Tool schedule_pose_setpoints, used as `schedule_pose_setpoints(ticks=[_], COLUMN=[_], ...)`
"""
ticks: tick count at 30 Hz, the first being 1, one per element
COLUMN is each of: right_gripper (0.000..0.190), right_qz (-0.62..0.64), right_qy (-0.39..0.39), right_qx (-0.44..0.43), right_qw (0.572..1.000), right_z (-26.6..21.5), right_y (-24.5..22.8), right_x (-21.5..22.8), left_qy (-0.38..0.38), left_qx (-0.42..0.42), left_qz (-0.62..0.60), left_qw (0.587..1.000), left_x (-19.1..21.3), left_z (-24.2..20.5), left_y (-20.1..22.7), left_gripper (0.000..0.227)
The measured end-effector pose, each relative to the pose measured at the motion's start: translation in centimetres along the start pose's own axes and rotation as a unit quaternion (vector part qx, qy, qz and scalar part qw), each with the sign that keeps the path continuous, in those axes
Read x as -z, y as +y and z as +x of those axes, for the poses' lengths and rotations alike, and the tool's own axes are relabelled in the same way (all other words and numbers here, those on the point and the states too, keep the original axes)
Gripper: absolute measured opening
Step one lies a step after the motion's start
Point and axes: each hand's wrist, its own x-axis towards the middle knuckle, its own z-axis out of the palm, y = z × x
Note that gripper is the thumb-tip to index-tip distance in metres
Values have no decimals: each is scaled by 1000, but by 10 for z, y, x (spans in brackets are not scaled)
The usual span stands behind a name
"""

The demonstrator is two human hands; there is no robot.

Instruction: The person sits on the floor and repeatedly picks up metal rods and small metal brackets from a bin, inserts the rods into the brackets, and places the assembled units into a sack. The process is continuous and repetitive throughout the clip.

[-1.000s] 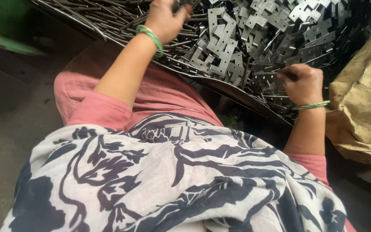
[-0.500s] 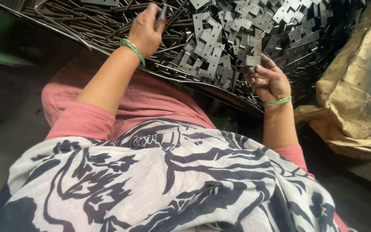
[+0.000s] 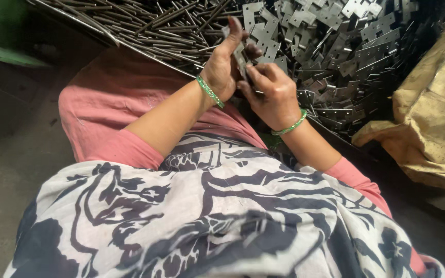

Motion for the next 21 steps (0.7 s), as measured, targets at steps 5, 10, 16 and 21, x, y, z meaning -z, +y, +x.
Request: schedule_pose_setpoints(ticks=[5,10,16,21], right_gripper=[8,11,9,7], right_qz=[184,473,-226,-495], right_qy=[75,196,316,209], right_qx=[-159,-309,-95,-308], right_qw=[967,801,916,785], right_z=[2,-28,-135,-243], right_y=[36,98,241,323], right_x=[29,88,196,267], left_qy=[-148,-52,-72,-37], left_qx=[11,6,80,-52], left_qz=[362,866,926,907], left_qw=[920,498,361,415], left_x=[5,41,35,48], left_z=[-5,5,8,4], left_y=[47,91,77,80], left_gripper=[83,43,25,19])
